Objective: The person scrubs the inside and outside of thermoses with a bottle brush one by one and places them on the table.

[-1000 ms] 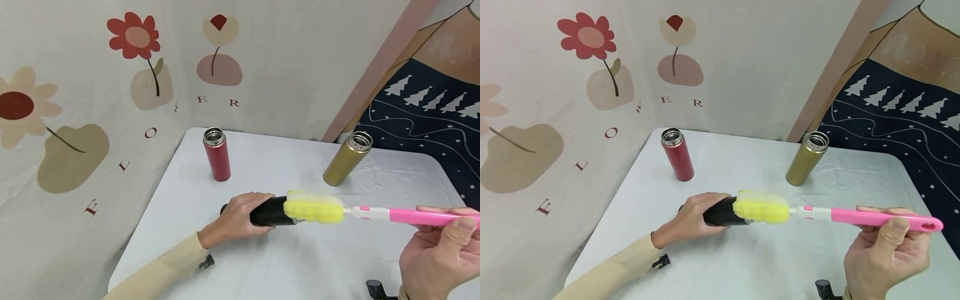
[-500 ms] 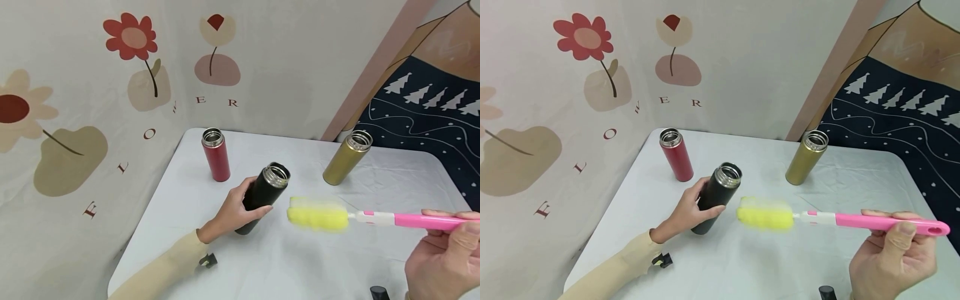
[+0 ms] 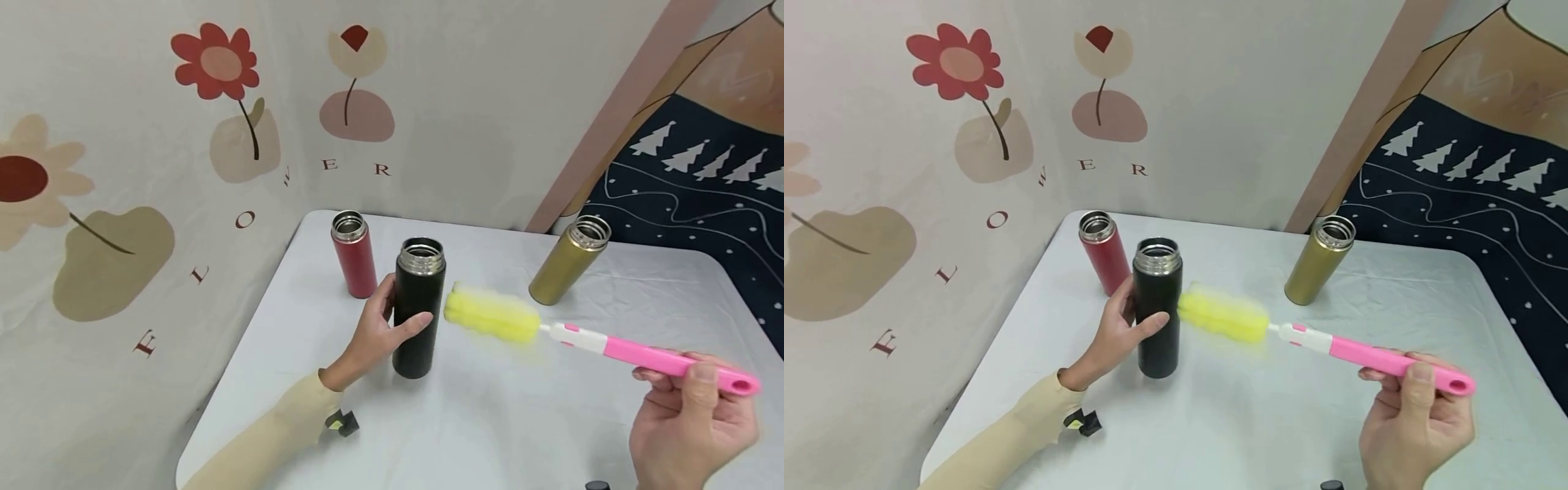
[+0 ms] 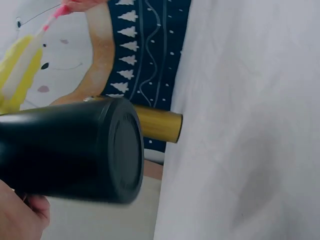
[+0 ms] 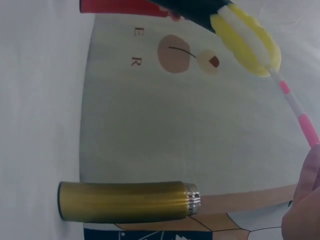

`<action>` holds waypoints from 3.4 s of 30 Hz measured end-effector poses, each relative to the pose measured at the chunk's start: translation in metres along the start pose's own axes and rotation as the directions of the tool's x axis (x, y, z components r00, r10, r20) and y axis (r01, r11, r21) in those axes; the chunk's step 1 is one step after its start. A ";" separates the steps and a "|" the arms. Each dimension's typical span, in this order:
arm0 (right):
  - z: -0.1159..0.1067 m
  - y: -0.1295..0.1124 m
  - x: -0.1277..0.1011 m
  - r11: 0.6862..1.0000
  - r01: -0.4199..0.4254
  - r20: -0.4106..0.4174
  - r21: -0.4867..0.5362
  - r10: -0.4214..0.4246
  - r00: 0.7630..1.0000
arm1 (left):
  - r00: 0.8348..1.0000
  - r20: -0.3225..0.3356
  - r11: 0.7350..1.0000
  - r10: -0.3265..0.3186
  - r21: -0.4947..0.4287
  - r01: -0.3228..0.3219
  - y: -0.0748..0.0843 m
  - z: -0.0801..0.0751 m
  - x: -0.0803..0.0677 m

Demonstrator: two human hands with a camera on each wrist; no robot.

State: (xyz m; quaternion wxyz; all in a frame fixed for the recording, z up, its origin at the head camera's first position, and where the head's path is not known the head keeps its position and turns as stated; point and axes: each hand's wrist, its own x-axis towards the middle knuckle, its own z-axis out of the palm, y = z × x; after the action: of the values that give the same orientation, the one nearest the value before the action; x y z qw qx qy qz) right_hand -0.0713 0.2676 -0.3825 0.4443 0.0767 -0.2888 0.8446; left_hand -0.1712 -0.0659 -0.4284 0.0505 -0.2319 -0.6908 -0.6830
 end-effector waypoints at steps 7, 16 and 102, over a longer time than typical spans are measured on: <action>-0.011 0.005 -0.023 0.972 -0.181 0.004 -0.151 0.184 0.983 | 0.998 -0.054 0.981 0.032 -0.189 -0.041 0.003 -0.001 -0.004; -0.018 -0.007 -0.041 0.497 -0.280 0.003 -0.822 0.495 0.869 | 0.997 -0.080 0.972 -0.014 -0.234 -0.005 0.007 -0.006 -0.006; -0.003 0.049 -0.094 0.610 0.308 0.658 -0.730 0.507 0.557 | 0.936 -0.346 0.942 -0.055 -0.329 -0.066 0.023 0.020 0.001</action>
State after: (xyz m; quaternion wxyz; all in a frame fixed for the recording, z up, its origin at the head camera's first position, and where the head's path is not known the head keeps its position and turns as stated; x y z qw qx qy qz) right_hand -0.0540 0.1811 -0.4418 0.1844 0.2398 -0.8025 0.5143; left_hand -0.1581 -0.0470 -0.4085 0.1345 -0.1136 -0.5433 -0.8208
